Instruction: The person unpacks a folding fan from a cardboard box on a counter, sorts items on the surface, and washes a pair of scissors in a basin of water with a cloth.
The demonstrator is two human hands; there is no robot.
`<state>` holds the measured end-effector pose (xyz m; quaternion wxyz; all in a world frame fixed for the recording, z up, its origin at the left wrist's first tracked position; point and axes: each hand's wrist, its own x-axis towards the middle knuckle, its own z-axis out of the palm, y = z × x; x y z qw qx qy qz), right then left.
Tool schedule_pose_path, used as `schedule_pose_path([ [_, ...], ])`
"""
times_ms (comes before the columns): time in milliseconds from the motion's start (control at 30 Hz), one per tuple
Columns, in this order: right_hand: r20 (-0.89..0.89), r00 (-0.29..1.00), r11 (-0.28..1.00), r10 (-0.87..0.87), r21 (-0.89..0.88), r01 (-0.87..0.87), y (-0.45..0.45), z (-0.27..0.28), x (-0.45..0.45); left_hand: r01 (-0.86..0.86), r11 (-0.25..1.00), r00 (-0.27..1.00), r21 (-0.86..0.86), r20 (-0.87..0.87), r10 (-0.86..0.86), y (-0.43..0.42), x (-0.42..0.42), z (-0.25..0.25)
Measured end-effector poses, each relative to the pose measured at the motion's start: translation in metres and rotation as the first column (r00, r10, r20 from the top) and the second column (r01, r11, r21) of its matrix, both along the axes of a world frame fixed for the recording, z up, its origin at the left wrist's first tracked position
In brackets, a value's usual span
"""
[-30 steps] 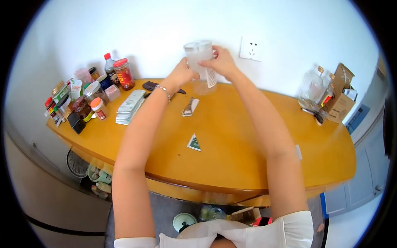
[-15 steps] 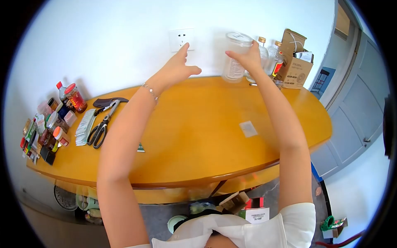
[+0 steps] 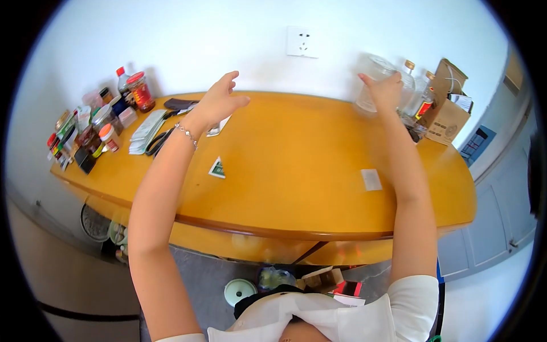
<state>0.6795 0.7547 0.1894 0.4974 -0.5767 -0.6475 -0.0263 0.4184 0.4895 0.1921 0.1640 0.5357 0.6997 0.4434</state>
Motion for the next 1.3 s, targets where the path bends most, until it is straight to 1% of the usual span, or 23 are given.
schedule_pose_path([
  [67,0.02,0.999,0.999,-0.032,0.0,0.032,0.0,-0.001,0.0,-0.024,1.0,0.999,-0.013,-0.035,0.024,-0.011,-0.009,-0.006],
  [100,0.031,0.998,0.999,-0.05,0.003,0.05,0.0,0.0,0.0,-0.038,0.999,0.996,-0.024,-0.087,0.036,-0.019,-0.013,-0.008],
  [167,-0.006,0.999,0.998,-0.045,-0.038,0.045,-0.006,0.005,0.001,-0.065,0.997,0.98,-0.039,-0.192,0.056,-0.035,-0.02,-0.011],
  [200,-0.026,0.999,0.997,-0.047,-0.06,0.045,-0.014,0.01,0.002,-0.076,0.986,0.961,-0.149,-0.276,0.033,-0.046,-0.017,-0.007],
  [267,-0.008,1.0,1.0,-0.018,0.012,0.018,-0.037,0.02,0.006,-0.12,0.926,0.904,-0.359,-0.425,-0.048,-0.069,-0.01,0.003],
  [300,0.001,1.0,0.999,-0.008,0.049,0.008,-0.044,0.023,0.006,-0.09,0.952,0.89,-0.291,-0.453,-0.055,-0.079,-0.015,-0.007],
  [333,0.021,0.994,0.984,0.111,0.139,-0.113,-0.041,0.019,0.005,-0.073,0.955,0.887,-0.288,-0.456,-0.07,-0.086,-0.016,-0.015],
  [400,0.09,0.94,0.89,0.329,0.304,-0.341,-0.041,0.01,0.002,-0.034,0.959,0.88,-0.283,-0.463,-0.105,-0.098,-0.012,-0.028],
  [467,0.213,0.829,0.799,0.517,0.228,-0.556,-0.074,0.0,-0.011,-0.032,0.97,0.872,-0.24,-0.481,-0.091,-0.105,-0.001,-0.04],
  [533,0.258,0.669,0.667,0.697,0.108,-0.737,-0.11,-0.004,-0.021,-0.037,0.977,0.871,-0.209,-0.487,-0.071,-0.107,0.005,-0.047],
  [567,0.342,0.635,0.671,0.693,0.018,-0.742,-0.125,-0.002,-0.023,-0.041,0.978,0.873,-0.204,-0.484,-0.064,-0.106,0.007,-0.049],
  [633,0.497,0.545,0.69,0.676,-0.165,-0.705,-0.147,0.007,-0.013,-0.036,0.981,0.886,-0.189,-0.46,-0.056,-0.101,0.01,-0.055],
  [733,0.632,0.433,0.764,0.642,-0.482,-0.43,-0.159,0.013,0.009,-0.031,0.987,0.912,-0.155,-0.408,-0.035,-0.101,0.009,-0.061],
  [800,0.659,0.339,0.741,0.671,-0.581,-0.337,-0.16,0.009,0.033,-0.012,0.994,0.922,-0.105,-0.385,-0.03,-0.099,0.01,-0.063],
  [833,0.665,0.293,0.727,0.687,-0.623,-0.289,-0.159,0.005,0.048,-0.001,0.99,0.936,-0.14,-0.348,-0.048,-0.097,0.011,-0.061],
  [900,0.606,0.323,0.685,0.727,-0.604,-0.409,-0.152,-0.008,0.082,0.02,0.977,0.959,-0.21,-0.272,-0.078,-0.094,0.013,-0.055],
  [933,0.573,0.333,0.659,0.749,-0.59,-0.467,-0.148,-0.014,0.095,0.058,0.979,0.968,-0.193,-0.229,-0.103,-0.094,0.015,-0.052],
  [1000,0.416,0.365,0.551,0.833,-0.672,-0.494,-0.145,-0.021,0.108,0.139,0.978,0.977,-0.159,-0.142,-0.162,-0.091,0.022,-0.047],
  [1033,0.331,0.38,0.494,0.864,-0.706,-0.508,-0.145,-0.024,0.115,0.207,0.969,0.975,-0.135,-0.056,-0.216,-0.087,0.026,-0.047],
  [1100,0.267,0.377,0.441,0.887,-0.735,-0.516,-0.156,-0.02,0.117,0.331,0.941,0.94,-0.072,0.115,-0.322,-0.075,0.038,-0.048],
  [1133,0.238,0.374,0.416,0.896,-0.744,-0.523,-0.161,-0.018,0.116,0.372,0.926,0.923,-0.068,0.132,-0.361,-0.069,0.047,-0.046],
  [1233,-0.186,0.376,0.16,0.907,-0.675,-0.72,-0.164,-0.03,0.109,0.471,0.88,0.873,-0.057,0.178,-0.455,-0.051,0.082,-0.042],
  [1300,-0.238,0.344,0.115,0.908,-0.649,-0.752,-0.177,-0.029,0.098,0.513,0.857,0.846,-0.051,0.199,-0.495,-0.038,0.102,-0.043],
])
